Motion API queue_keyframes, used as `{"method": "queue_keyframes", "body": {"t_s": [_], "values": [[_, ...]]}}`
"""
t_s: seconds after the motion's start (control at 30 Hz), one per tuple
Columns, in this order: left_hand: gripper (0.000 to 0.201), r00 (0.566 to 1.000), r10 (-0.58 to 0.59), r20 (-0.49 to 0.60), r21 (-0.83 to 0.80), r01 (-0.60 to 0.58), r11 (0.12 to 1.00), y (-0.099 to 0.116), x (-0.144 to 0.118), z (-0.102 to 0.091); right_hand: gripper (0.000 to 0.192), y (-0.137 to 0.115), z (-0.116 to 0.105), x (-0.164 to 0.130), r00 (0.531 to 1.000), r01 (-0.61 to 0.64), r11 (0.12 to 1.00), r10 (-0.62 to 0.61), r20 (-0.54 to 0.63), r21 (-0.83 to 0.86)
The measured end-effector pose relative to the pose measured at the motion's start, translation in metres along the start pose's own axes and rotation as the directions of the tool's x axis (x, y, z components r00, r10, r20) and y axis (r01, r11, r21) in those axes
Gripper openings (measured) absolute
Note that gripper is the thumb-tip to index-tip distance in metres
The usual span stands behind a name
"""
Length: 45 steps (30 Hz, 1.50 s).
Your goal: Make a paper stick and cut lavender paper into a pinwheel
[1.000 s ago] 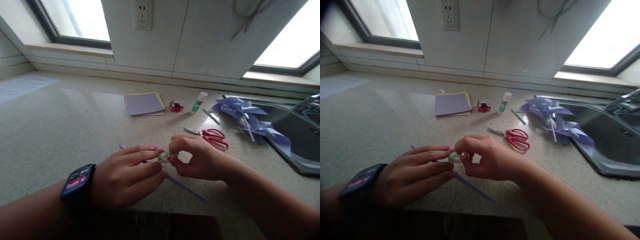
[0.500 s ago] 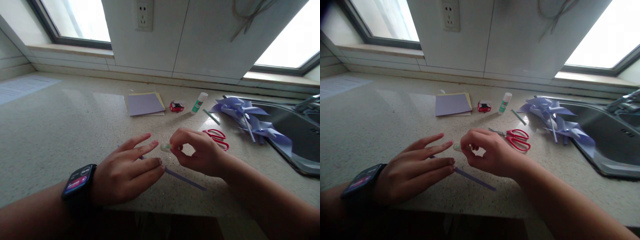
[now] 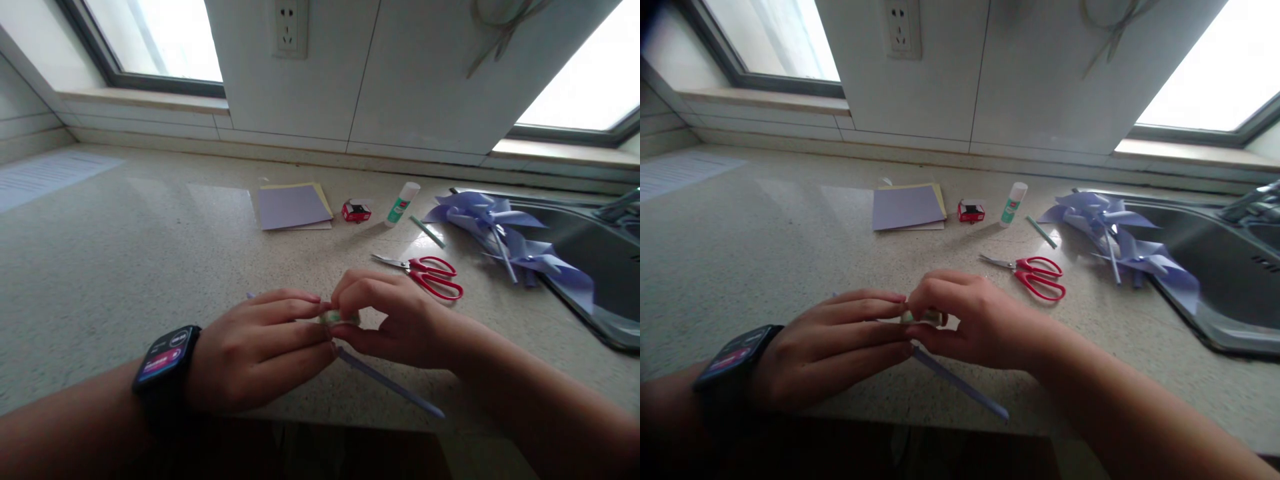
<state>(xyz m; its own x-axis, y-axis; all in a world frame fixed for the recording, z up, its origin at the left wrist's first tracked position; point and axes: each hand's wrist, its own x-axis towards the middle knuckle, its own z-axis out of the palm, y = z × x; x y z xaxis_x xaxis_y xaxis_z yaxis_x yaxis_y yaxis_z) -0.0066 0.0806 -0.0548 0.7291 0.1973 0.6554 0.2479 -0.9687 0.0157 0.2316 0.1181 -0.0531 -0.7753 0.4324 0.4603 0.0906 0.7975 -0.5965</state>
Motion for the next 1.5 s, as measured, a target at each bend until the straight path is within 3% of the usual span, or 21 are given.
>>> {"method": "queue_keyframes", "body": {"t_s": [0.4,0.73,0.83,0.9,0.97,1.07,1.17,1.3,1.5], "values": [[0.02,1.0,0.015,-0.006,0.036,-0.015,0.999,0.0,0.0,0.0,0.007,0.001,-0.004,0.001,0.998,0.046,0.999,-0.045,0.032,-0.029],[0.019,0.999,0.003,-0.032,0.032,-0.002,0.999,0.0,0.001,0.0,0.02,0.007,-0.001,-0.002,0.986,0.118,0.992,-0.121,-0.116,-0.038],[0.019,0.999,-0.022,-0.029,-0.016,0.022,1.0,-0.001,-0.002,-0.001,0.021,0.006,-0.001,-0.004,0.987,0.043,0.999,-0.047,-0.153,-0.028],[0.02,0.997,-0.07,-0.022,-0.063,0.069,0.996,-0.001,-0.005,-0.001,0.019,0.005,-0.004,-0.004,0.991,-0.083,0.996,0.085,-0.105,0.023],[0.021,0.994,-0.106,-0.032,-0.101,0.102,0.99,-0.002,-0.007,0.0,0.015,0.004,-0.009,-0.003,0.98,-0.199,0.973,0.199,0.018,0.116],[0.022,0.993,-0.109,-0.037,-0.109,0.104,0.988,-0.001,-0.009,0.001,0.02,0.004,-0.017,0.001,0.954,-0.27,0.929,0.222,0.203,0.254],[0.022,0.993,-0.113,-0.022,-0.097,0.11,0.989,-0.001,-0.008,0.0,0.022,0.004,-0.019,0.005,0.931,-0.306,0.888,0.205,0.302,0.342],[0.024,0.996,-0.091,-0.008,-0.097,0.09,0.991,-0.001,-0.007,-0.001,0.019,0.004,-0.016,0.005,0.907,-0.363,0.843,0.222,0.358,0.397],[0.025,0.996,-0.082,-0.035,-0.009,0.082,0.997,0.001,-0.009,0.004,0.018,0.004,-0.013,0.005,0.91,-0.352,0.873,0.233,0.343,0.339]]}}
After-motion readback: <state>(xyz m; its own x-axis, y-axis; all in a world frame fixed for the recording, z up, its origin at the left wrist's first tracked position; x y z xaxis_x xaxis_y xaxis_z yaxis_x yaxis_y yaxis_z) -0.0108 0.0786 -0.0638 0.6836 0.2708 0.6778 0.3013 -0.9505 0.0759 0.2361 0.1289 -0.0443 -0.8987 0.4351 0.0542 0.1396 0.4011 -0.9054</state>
